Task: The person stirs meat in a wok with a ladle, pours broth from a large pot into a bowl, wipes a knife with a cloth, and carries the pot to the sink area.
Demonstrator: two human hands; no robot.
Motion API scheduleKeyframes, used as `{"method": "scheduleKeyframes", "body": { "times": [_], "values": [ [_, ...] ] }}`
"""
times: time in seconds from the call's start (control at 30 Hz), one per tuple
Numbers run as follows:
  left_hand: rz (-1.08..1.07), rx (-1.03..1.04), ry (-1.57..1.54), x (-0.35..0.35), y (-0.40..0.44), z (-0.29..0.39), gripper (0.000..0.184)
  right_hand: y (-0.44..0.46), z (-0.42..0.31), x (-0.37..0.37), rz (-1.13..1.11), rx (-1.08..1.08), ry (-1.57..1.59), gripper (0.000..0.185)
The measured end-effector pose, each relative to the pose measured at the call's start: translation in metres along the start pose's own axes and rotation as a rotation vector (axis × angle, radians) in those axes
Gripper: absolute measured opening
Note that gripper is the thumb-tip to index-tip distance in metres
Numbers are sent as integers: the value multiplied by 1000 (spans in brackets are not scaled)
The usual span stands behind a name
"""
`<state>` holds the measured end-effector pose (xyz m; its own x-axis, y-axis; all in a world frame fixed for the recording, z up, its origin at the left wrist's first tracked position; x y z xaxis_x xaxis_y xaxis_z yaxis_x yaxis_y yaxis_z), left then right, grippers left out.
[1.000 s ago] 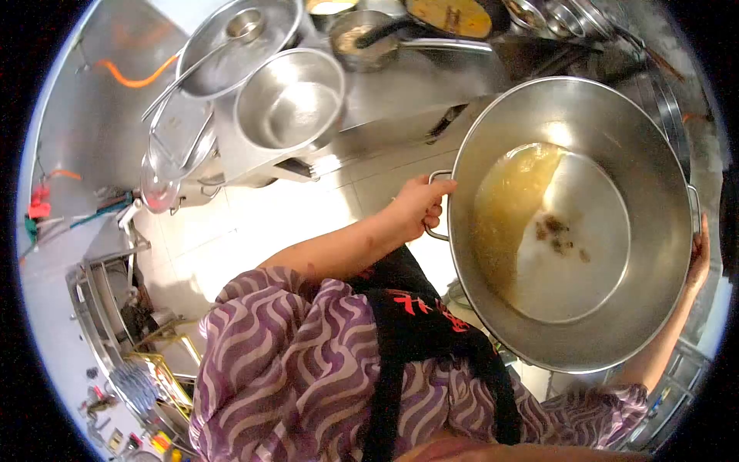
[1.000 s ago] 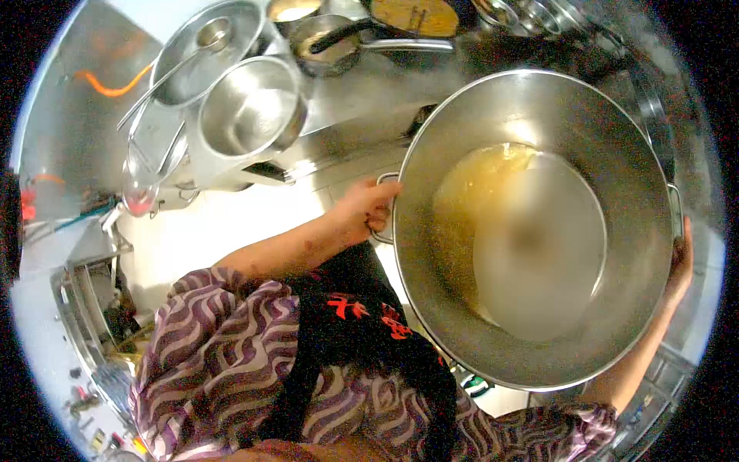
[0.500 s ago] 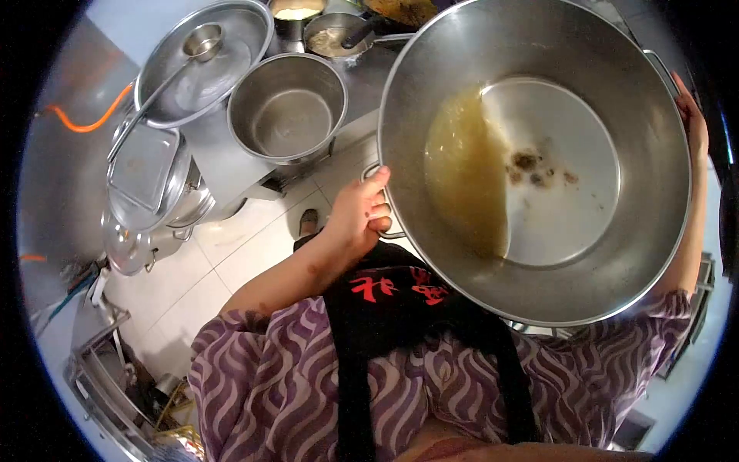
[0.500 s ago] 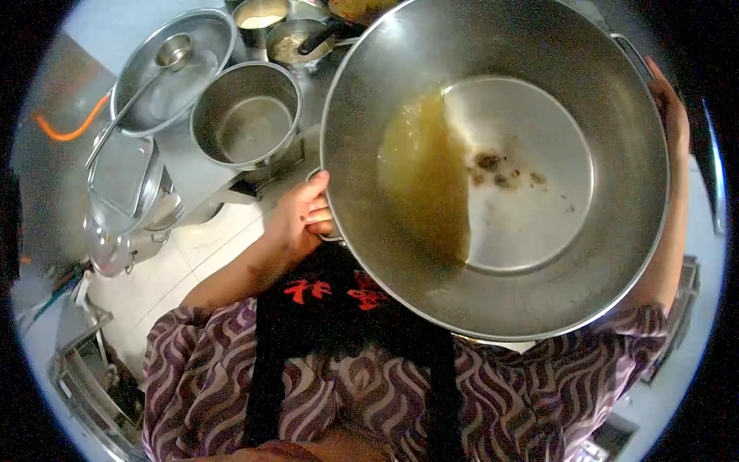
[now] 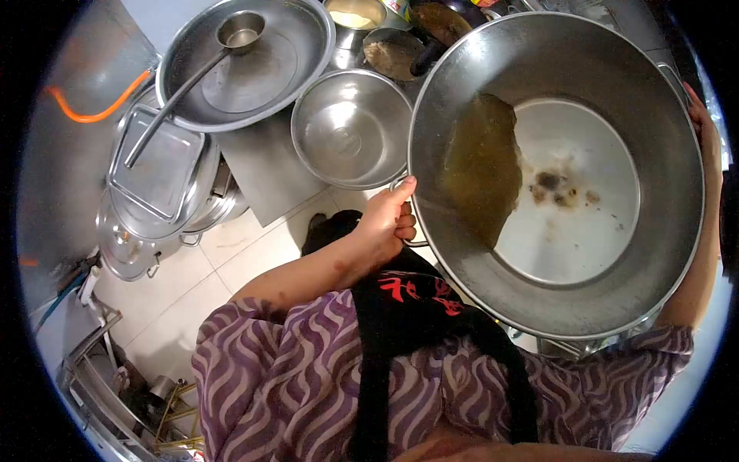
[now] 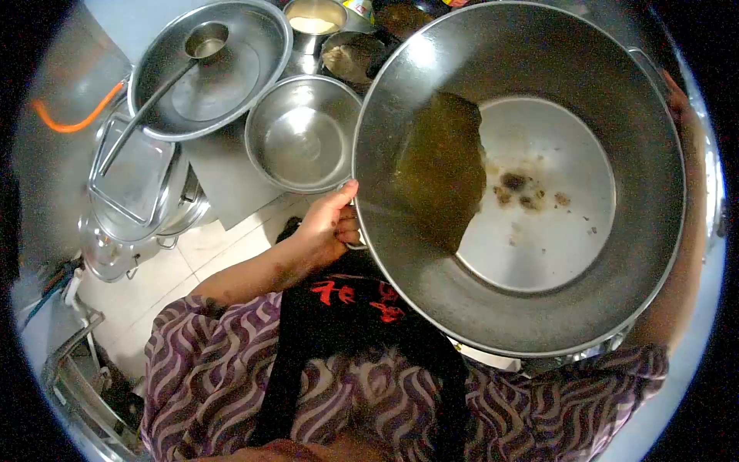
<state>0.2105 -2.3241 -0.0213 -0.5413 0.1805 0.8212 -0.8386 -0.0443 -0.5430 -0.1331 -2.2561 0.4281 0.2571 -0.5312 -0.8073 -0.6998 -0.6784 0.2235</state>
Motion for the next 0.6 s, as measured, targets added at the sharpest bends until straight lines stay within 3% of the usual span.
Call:
{"method": "scheduleKeyframes", "body": {
  "times": [0.6],
  "values": [
    [-30,-135,-181,-37,18,3,29,54,-41,31,65,113,21,48]
  ]
}}
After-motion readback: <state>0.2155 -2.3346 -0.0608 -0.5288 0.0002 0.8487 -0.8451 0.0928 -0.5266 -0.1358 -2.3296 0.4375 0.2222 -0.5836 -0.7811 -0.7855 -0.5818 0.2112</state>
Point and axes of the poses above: each hand's wrist, its own y-axis towards the middle knuckle, its own x-axis out of the palm, z = x × y, the point moved 7 cm from there along y, towards the middle knuckle, and after that the axes turned 3 degrees about y, right-handed, at the moved point
